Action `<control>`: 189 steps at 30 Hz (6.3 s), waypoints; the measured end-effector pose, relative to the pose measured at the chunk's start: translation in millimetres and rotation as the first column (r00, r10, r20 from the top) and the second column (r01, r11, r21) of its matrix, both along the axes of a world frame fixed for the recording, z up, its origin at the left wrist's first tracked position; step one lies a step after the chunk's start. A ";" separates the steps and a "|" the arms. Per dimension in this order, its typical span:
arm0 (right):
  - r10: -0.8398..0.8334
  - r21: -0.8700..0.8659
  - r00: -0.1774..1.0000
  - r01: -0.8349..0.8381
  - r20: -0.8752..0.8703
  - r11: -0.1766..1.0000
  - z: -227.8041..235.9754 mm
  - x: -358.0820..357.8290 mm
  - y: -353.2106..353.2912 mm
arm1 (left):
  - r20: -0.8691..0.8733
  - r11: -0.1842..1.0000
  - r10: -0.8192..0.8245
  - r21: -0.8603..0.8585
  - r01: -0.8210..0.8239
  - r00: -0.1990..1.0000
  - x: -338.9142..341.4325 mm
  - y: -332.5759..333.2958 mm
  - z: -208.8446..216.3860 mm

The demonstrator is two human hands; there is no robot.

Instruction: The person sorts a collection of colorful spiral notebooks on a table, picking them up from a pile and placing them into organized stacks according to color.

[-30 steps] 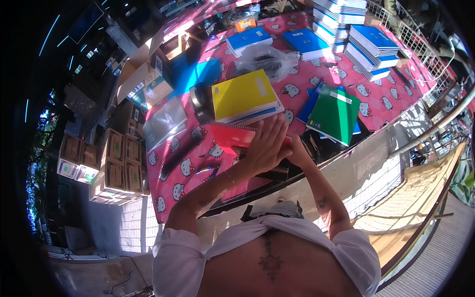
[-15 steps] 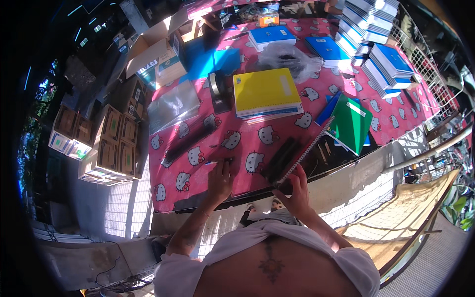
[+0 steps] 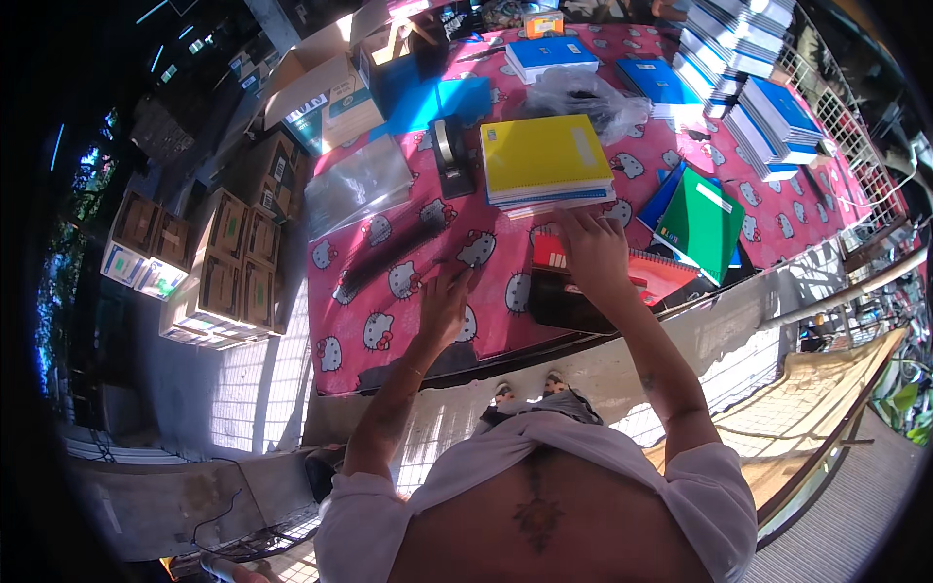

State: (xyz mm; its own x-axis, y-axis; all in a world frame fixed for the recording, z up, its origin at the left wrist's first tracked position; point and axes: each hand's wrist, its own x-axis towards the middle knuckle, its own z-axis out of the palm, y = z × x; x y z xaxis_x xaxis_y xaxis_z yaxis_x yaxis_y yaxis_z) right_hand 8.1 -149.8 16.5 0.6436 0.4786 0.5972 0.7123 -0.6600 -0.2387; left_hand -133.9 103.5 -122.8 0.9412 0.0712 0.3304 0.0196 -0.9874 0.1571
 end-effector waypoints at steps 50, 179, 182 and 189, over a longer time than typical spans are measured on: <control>-0.250 -0.280 0.859 0.130 -0.448 0.951 -141.5 115.7 -216.5 | 0.030 0.893 -0.317 -0.328 0.309 0.948 247.8 -28.2 90.6; 0.417 0.000 0.906 -0.418 0.065 0.908 11.5 36.5 -30.0 | 0.180 0.978 -0.131 -0.141 0.157 0.975 74.2 -65.7 108.3; 0.240 -0.245 0.885 -0.355 -0.400 0.902 20.1 42.3 -50.1 | 0.276 0.934 -0.242 -0.192 0.300 0.930 72.7 -70.3 113.0; 0.322 -0.185 0.906 -0.378 -0.274 0.907 19.2 47.4 -45.0 | 0.272 0.982 -0.013 0.185 -0.039 0.962 70.7 -113.9 73.9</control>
State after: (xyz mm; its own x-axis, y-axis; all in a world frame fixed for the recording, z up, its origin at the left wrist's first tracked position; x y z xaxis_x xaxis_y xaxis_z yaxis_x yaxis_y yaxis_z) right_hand 55.5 -194.8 35.7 0.5147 0.8036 0.2990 0.8503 -0.4338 -0.2979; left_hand -63.3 -10.4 -48.8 0.8138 -0.0048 0.5811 0.0150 -0.9995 -0.0292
